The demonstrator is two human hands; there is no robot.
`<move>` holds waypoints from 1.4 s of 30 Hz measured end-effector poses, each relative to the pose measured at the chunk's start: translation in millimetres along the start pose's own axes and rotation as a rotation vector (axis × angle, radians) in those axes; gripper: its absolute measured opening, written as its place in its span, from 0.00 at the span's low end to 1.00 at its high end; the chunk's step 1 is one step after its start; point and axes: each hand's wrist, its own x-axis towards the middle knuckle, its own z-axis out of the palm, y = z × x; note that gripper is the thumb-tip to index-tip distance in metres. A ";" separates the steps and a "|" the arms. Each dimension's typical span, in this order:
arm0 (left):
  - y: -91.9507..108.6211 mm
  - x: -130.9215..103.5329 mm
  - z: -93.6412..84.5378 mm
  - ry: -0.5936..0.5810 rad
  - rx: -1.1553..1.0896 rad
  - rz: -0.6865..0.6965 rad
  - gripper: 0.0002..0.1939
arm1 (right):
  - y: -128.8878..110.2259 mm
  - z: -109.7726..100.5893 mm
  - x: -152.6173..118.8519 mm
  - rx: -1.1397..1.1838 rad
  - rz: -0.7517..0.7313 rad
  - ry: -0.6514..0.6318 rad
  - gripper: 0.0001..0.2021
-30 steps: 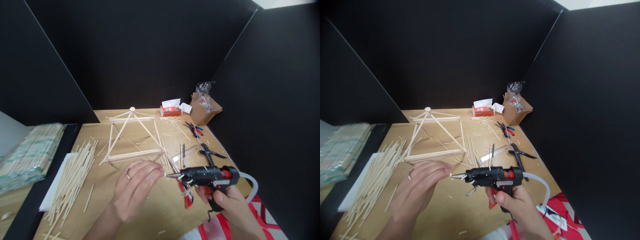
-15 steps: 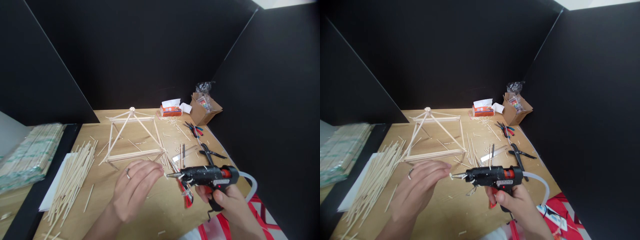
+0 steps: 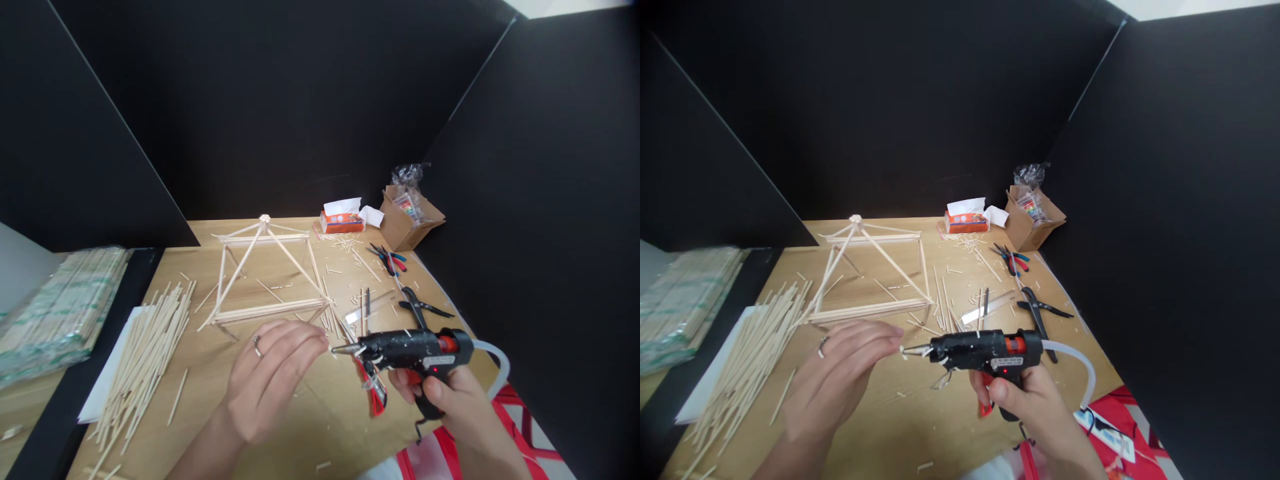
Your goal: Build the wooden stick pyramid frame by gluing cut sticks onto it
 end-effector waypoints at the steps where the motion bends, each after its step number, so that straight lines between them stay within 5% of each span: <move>1: -0.4 -0.5 -0.2 -0.003 0.000 0.001 0.14 | -1.0 0.4 -0.4 -0.005 0.002 0.004 0.24; 42: -4.2 -4.3 -0.4 -0.024 -0.006 0.018 0.15 | -7.0 1.4 0.0 -0.005 0.001 0.005 0.23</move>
